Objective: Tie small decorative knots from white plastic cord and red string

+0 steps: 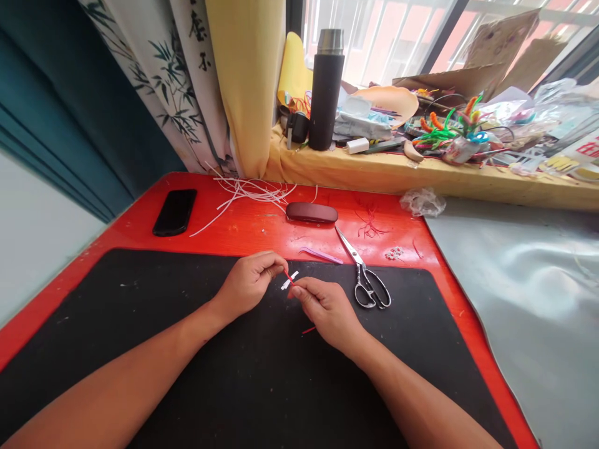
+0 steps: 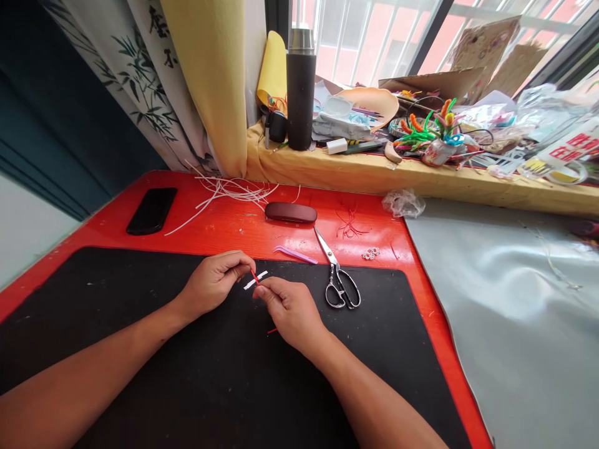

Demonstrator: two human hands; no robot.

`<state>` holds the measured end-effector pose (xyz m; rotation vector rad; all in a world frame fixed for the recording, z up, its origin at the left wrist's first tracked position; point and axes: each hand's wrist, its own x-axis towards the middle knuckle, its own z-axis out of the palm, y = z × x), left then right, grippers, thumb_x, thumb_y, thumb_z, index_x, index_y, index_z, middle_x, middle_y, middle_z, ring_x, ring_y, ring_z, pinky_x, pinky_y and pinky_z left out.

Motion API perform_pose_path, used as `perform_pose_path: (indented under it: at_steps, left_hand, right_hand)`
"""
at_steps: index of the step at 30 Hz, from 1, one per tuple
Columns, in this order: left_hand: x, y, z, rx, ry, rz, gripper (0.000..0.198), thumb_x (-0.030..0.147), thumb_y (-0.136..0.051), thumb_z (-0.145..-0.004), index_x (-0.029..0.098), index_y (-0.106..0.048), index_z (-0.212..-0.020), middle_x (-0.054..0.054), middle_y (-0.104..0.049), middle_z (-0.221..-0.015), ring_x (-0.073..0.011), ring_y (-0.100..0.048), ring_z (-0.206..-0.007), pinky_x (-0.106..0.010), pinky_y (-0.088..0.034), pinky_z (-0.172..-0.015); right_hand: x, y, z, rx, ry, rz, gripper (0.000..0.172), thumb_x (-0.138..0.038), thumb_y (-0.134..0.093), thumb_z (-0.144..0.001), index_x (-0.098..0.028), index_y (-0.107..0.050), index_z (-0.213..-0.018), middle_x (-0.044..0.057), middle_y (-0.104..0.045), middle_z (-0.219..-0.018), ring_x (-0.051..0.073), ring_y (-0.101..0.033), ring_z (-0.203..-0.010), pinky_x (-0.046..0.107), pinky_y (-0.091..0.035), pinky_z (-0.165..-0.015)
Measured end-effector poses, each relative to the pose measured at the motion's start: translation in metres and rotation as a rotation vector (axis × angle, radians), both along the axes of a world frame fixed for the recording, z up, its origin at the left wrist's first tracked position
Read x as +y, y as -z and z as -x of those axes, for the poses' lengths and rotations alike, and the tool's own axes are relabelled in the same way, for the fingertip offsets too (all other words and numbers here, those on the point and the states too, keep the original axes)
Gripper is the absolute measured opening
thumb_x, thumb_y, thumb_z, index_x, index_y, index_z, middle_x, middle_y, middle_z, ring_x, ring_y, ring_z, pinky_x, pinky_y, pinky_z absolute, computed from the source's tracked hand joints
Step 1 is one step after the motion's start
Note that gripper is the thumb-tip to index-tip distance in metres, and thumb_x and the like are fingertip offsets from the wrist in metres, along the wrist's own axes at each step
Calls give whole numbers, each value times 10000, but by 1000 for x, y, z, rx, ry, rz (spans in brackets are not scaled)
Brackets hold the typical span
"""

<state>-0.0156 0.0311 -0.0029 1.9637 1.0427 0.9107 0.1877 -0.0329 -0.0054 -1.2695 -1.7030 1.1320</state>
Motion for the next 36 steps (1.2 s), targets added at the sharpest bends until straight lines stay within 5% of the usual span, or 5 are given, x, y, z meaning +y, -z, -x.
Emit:
perform_pose_path:
  at_steps: [13, 17, 23, 36]
  left_hand:
    - [5, 6, 1, -7, -7, 38, 185, 251, -596, -950, 219, -736, -834, -22, -732, -820, -187, -650, -755, -289, -506, -744]
    - [4, 5, -2, -119, 16, 304, 181, 327, -608, -955, 200, -716, -885, 4, -646, -716, -142, -564, -588, -254, -470, -580]
    - [3, 3, -3, -373, 123, 590, 265, 428, -697, -947, 165, -692, -916, -24, -696, -774, -129, -592, -602, -243, -479, -568]
    - [0, -7, -4, -663, 89, 811, 267, 388, -794, -901, 139, -698, -893, -79, -755, -853, -145, -651, -655, -240, -488, -599]
  right_hand:
    - [-2, 4, -1, -64, -14, -42, 315, -372, -543, -1050, -212, -742, -866, 5, -700, -747, 162, -614, -663, 257, -446, -685]
    - [-1, 3, 1, -50, -4, -27, 275, -335, -558, -1034, -216, -762, -894, 3, -712, -763, 162, -623, -679, 259, -451, -702]
    - [-1, -3, 2, -37, -14, 33, 267, -348, -567, -1026, -198, -762, -923, -20, -631, -661, 135, -539, -592, 247, -408, -620]
    - [-5, 0, 4, 0, -116, 146, 283, -361, -562, -1034, -186, -754, -921, 0, -659, -697, 116, -600, -548, 209, -461, -542]
